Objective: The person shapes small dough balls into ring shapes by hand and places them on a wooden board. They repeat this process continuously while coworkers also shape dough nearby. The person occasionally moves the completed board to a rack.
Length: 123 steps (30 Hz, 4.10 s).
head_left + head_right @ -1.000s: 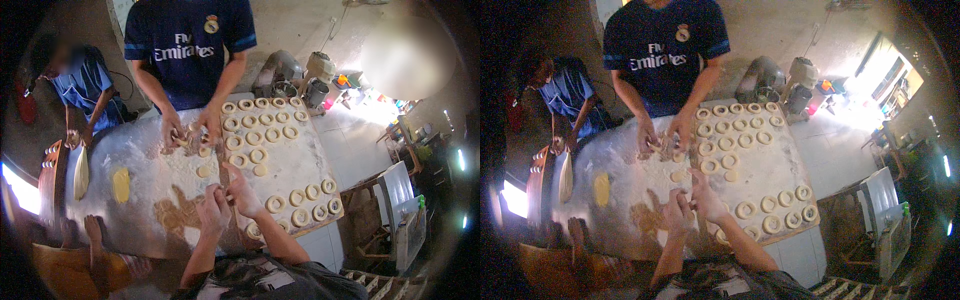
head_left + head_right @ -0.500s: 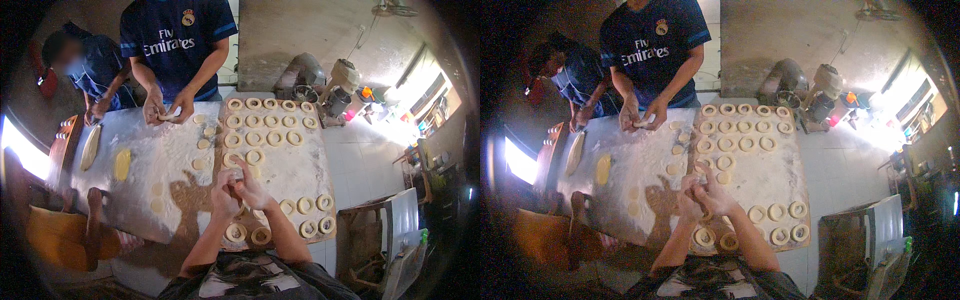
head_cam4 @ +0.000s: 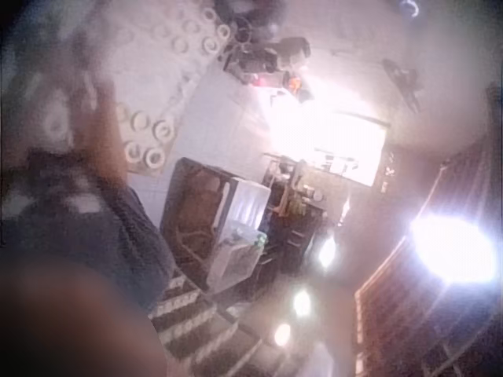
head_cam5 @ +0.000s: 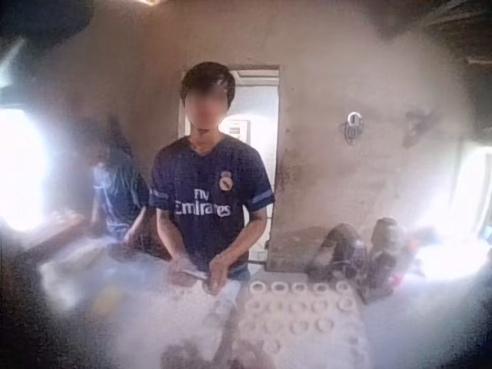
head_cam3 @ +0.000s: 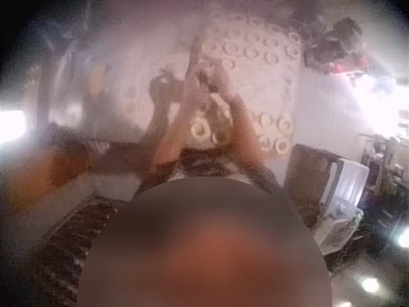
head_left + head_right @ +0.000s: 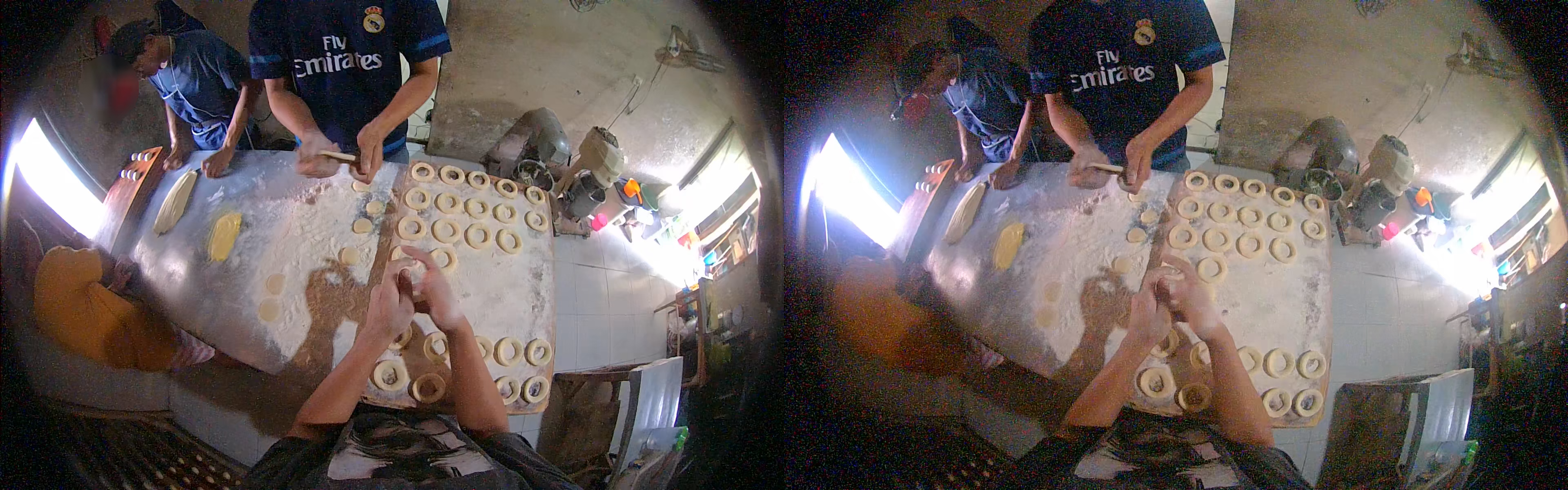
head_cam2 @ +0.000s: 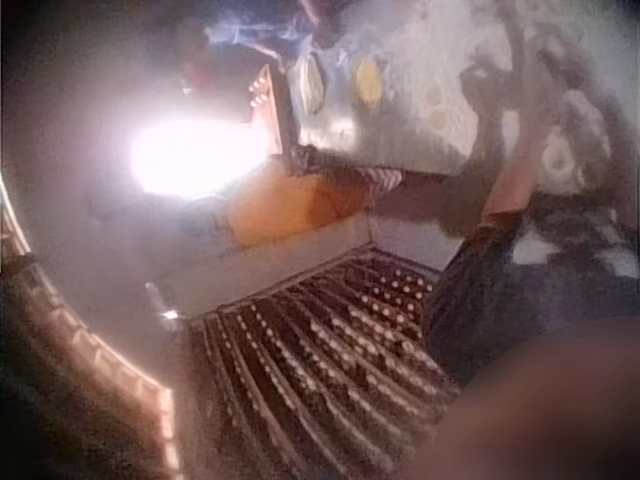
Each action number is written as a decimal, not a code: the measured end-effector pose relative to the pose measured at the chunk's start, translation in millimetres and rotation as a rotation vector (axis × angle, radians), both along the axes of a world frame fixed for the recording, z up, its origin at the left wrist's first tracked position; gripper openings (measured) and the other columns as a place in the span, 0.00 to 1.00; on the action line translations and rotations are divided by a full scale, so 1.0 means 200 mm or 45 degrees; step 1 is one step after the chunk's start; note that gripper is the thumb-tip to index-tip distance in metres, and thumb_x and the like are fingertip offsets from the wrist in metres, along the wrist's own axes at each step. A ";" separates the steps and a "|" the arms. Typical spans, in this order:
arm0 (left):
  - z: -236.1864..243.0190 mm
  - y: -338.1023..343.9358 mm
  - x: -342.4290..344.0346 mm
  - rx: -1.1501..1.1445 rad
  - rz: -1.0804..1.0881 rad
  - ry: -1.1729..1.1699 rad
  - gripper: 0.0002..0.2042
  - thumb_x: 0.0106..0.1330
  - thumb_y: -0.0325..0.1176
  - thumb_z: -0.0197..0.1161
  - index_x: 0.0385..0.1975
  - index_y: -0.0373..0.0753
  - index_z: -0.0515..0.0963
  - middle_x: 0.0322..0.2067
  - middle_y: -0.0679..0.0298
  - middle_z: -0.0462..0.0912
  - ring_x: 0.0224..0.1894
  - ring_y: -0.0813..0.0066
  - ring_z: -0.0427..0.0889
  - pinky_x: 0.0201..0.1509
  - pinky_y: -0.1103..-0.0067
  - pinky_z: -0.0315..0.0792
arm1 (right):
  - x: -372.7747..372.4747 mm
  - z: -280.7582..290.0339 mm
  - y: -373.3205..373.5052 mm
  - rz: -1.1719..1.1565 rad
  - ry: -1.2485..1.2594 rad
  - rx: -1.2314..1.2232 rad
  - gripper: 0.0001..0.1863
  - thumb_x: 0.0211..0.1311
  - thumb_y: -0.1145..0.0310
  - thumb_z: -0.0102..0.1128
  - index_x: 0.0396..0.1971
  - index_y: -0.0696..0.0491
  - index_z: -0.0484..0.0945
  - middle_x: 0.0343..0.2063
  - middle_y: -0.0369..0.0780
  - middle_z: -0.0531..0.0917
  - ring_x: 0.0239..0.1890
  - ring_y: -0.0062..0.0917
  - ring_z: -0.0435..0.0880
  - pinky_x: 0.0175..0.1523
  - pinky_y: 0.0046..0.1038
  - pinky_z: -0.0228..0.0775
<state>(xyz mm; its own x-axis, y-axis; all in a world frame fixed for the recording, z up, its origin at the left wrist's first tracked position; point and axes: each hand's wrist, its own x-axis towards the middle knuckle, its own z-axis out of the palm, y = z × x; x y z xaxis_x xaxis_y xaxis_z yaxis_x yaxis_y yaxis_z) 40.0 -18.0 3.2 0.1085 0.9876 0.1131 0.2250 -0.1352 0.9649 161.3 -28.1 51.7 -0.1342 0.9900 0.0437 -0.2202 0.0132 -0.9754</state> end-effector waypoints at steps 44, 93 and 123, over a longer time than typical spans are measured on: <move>-0.01 0.11 -1.59 -0.055 0.216 0.111 0.18 0.65 0.38 0.66 0.46 0.28 0.77 0.37 0.50 0.84 0.40 0.55 0.85 0.43 0.67 0.78 | -1.32 -0.32 0.42 0.270 -0.560 -0.113 0.20 0.56 0.74 0.66 0.45 0.54 0.66 0.36 0.41 0.79 0.37 0.26 0.80 0.44 0.29 0.75; 0.14 -0.25 0.32 0.311 -0.142 0.056 0.07 0.75 0.31 0.46 0.42 0.38 0.72 0.25 0.53 0.78 0.29 0.50 0.82 0.32 0.67 0.72 | 0.26 -0.01 -0.38 -0.318 0.049 -0.091 0.31 0.72 0.37 0.36 0.61 0.46 0.60 0.22 0.38 0.76 0.25 0.24 0.76 0.33 0.29 0.69; 0.20 -0.19 0.67 0.037 -0.450 0.159 0.16 0.73 0.41 0.49 0.55 0.39 0.63 0.39 0.35 0.77 0.44 0.33 0.77 0.45 0.49 0.69 | 0.69 -0.16 -0.36 -0.596 0.051 -0.101 0.30 0.74 0.55 0.47 0.69 0.52 0.56 0.54 0.47 0.76 0.49 0.35 0.80 0.54 0.37 0.72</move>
